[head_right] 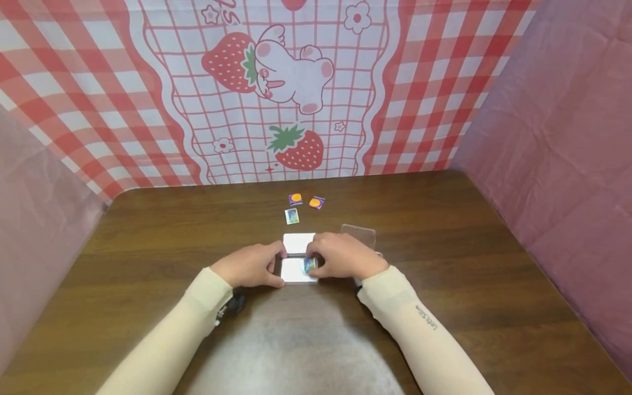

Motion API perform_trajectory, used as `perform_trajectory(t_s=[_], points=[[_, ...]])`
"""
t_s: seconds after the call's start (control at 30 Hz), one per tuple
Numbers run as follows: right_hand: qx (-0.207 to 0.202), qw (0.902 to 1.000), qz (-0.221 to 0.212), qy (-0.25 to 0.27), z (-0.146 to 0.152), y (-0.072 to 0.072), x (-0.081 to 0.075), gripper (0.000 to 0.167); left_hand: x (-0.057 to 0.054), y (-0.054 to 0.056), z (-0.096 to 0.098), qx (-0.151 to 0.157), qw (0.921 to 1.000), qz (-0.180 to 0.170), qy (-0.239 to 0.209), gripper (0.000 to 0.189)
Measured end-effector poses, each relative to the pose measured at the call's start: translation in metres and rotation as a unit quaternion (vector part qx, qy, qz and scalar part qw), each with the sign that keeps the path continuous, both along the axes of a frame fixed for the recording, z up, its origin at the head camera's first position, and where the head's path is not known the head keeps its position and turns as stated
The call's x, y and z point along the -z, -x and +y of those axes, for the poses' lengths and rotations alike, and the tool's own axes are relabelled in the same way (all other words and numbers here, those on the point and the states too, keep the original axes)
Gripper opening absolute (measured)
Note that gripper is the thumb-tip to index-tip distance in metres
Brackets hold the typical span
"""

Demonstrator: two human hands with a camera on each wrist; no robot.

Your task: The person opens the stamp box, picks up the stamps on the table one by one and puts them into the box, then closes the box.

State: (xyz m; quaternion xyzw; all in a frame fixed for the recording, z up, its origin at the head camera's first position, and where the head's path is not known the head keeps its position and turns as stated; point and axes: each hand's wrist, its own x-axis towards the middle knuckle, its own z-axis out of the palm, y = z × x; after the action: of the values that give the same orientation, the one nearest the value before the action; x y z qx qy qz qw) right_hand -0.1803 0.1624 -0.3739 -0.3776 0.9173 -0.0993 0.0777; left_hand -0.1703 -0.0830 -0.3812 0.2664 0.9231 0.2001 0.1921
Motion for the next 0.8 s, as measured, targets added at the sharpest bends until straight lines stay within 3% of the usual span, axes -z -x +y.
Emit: perform_trajectory(t_s=[0.8], points=[[0.007, 0.9999, -0.015, -0.003, -0.0016, -0.0051, -0.0009, 0.043, -0.0004, -0.0006, 0.0013, 0.015, 0.9998, 0.005, -0.008, 0.045]])
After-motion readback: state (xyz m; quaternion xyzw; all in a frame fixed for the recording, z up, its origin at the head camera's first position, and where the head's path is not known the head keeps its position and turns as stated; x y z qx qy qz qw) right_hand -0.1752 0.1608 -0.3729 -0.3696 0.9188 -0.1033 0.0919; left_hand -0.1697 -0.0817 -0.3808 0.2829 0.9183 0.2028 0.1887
